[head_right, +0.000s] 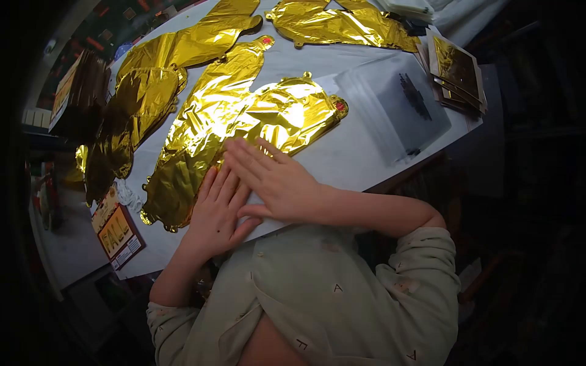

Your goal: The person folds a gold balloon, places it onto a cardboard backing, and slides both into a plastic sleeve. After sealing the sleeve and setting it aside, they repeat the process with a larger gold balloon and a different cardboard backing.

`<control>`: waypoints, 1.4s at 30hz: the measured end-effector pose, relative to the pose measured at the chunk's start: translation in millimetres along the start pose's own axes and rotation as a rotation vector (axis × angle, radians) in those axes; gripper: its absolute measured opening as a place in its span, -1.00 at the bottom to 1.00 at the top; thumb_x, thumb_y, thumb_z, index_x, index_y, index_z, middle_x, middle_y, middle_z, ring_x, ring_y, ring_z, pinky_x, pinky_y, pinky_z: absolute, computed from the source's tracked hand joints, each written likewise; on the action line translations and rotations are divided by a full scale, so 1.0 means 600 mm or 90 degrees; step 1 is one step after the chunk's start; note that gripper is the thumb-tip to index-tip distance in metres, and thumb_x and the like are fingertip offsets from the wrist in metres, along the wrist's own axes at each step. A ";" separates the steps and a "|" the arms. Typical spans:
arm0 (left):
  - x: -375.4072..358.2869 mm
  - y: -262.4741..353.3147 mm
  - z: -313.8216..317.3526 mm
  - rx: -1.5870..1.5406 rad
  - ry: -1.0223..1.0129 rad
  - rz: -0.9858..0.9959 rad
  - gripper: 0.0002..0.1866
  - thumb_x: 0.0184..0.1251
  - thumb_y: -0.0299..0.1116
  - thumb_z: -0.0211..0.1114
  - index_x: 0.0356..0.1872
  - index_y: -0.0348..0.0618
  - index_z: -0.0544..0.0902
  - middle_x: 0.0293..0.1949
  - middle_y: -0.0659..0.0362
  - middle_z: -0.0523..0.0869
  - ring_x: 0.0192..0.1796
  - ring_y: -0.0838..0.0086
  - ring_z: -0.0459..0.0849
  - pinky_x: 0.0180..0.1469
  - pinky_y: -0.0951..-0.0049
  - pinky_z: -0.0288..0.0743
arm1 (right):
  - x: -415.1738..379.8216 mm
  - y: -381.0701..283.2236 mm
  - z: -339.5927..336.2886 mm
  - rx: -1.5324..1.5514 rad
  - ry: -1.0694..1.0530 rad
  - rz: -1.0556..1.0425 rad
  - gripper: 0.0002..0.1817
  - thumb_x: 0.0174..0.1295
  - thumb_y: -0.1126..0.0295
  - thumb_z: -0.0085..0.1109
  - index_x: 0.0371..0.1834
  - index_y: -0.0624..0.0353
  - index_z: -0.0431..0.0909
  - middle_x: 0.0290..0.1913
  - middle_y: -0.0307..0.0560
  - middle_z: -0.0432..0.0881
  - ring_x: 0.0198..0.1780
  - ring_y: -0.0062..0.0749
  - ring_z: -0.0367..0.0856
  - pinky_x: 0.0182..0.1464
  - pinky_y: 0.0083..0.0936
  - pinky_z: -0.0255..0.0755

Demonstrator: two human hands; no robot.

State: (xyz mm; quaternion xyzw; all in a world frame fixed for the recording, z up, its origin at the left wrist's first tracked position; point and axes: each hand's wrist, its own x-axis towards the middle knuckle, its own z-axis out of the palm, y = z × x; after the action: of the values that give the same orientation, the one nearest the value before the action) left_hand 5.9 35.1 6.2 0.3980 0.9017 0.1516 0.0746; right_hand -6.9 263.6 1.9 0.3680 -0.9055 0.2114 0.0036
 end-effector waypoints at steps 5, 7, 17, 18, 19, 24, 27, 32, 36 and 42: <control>0.004 0.003 -0.012 -0.024 0.007 0.009 -0.11 0.51 0.18 0.25 0.68 -0.15 0.29 0.71 -0.13 0.18 0.76 -0.01 0.08 0.74 -0.10 -0.14 | -0.021 0.034 -0.013 -0.019 -0.004 0.043 0.04 0.48 -0.24 0.13 0.75 0.33 0.04 0.77 0.23 0.06 0.79 0.05 -0.02 0.75 -0.03 -0.14; 0.004 0.004 -0.015 -0.023 0.003 0.005 -0.11 0.52 0.17 0.24 0.70 -0.13 0.26 0.73 -0.11 0.16 0.77 0.00 0.07 0.74 -0.09 -0.14 | -0.027 0.044 -0.031 -0.056 -0.003 0.067 0.04 0.47 -0.23 0.14 0.75 0.32 0.03 0.77 0.23 0.05 0.80 0.06 -0.04 0.76 -0.03 -0.15; 0.003 0.005 -0.017 -0.017 -0.006 0.005 -0.11 0.52 0.16 0.21 0.70 -0.16 0.24 0.73 -0.14 0.15 0.77 -0.04 0.05 0.74 -0.08 -0.15 | -0.050 0.101 -0.047 -0.068 0.015 0.166 -0.05 0.55 0.01 0.10 0.79 0.29 -0.10 0.81 0.25 -0.08 0.81 0.09 -0.13 0.77 -0.01 -0.24; 0.003 0.005 -0.017 -0.021 -0.003 0.008 -0.11 0.53 0.16 0.20 0.70 -0.16 0.25 0.73 -0.14 0.15 0.77 -0.04 0.06 0.74 -0.07 -0.15 | -0.049 0.103 -0.051 -0.103 0.051 0.188 -0.07 0.57 0.03 0.08 0.79 0.29 -0.11 0.80 0.25 -0.08 0.81 0.09 -0.13 0.77 -0.02 -0.24; 0.003 0.004 -0.018 -0.021 -0.001 0.006 -0.11 0.53 0.16 0.20 0.70 -0.16 0.25 0.73 -0.14 0.15 0.77 -0.04 0.06 0.74 -0.07 -0.15 | -0.049 0.107 -0.055 -0.140 0.087 0.208 -0.09 0.58 0.06 0.06 0.79 0.30 -0.11 0.80 0.25 -0.07 0.81 0.08 -0.13 0.77 -0.02 -0.25; 0.002 0.004 -0.018 -0.021 0.001 0.010 -0.12 0.54 0.16 0.19 0.70 -0.16 0.25 0.73 -0.14 0.15 0.76 -0.04 0.07 0.73 -0.07 -0.14 | -0.058 0.126 -0.049 -0.122 0.069 0.247 -0.11 0.63 -0.07 -0.02 0.75 0.37 -0.02 0.79 0.31 -0.05 0.81 0.09 -0.10 0.77 -0.01 -0.23; 0.001 0.004 -0.018 -0.028 0.005 0.008 -0.12 0.55 0.17 0.19 0.70 -0.16 0.25 0.73 -0.13 0.15 0.77 -0.03 0.06 0.73 -0.07 -0.13 | -0.059 0.137 -0.045 -0.187 0.050 0.251 -0.10 0.61 -0.04 0.01 0.76 0.37 -0.04 0.79 0.31 -0.07 0.81 0.11 -0.13 0.77 0.01 -0.25; -0.002 -0.001 -0.011 -0.025 0.014 0.002 -0.13 0.58 0.19 0.17 0.70 -0.16 0.25 0.74 -0.11 0.14 0.77 -0.01 0.05 0.73 -0.08 -0.12 | -0.024 0.109 -0.087 -0.176 0.083 0.166 -0.15 0.58 0.05 0.08 0.77 0.26 0.02 0.80 0.20 -0.02 0.81 0.08 -0.12 0.77 0.02 -0.24; -0.003 0.001 -0.014 -0.010 0.005 -0.005 -0.12 0.59 0.23 0.15 0.70 -0.15 0.25 0.75 -0.05 0.12 0.78 0.05 0.05 0.76 -0.09 -0.16 | 0.010 0.101 -0.091 -0.071 -0.071 -0.020 -0.29 0.58 0.10 0.07 0.73 0.03 0.22 0.76 0.07 0.16 0.79 0.04 -0.01 0.76 0.04 -0.13; -0.019 0.013 -0.043 -0.010 0.076 0.013 -0.13 0.56 0.07 0.28 0.71 -0.17 0.22 0.74 -0.08 0.14 0.77 -0.01 0.06 0.75 -0.09 -0.10 | 0.013 0.113 -0.061 -0.106 -0.136 -0.039 -0.28 0.57 0.12 0.00 0.77 -0.01 0.19 0.81 -0.02 0.06 0.80 -0.04 -0.03 0.77 -0.01 -0.21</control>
State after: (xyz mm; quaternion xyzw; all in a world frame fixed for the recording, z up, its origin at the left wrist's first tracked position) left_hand 12.3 26.4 33.5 0.3966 0.8994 0.1826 0.0224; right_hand -63.5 316.2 10.6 0.4146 -0.9033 0.0945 -0.0559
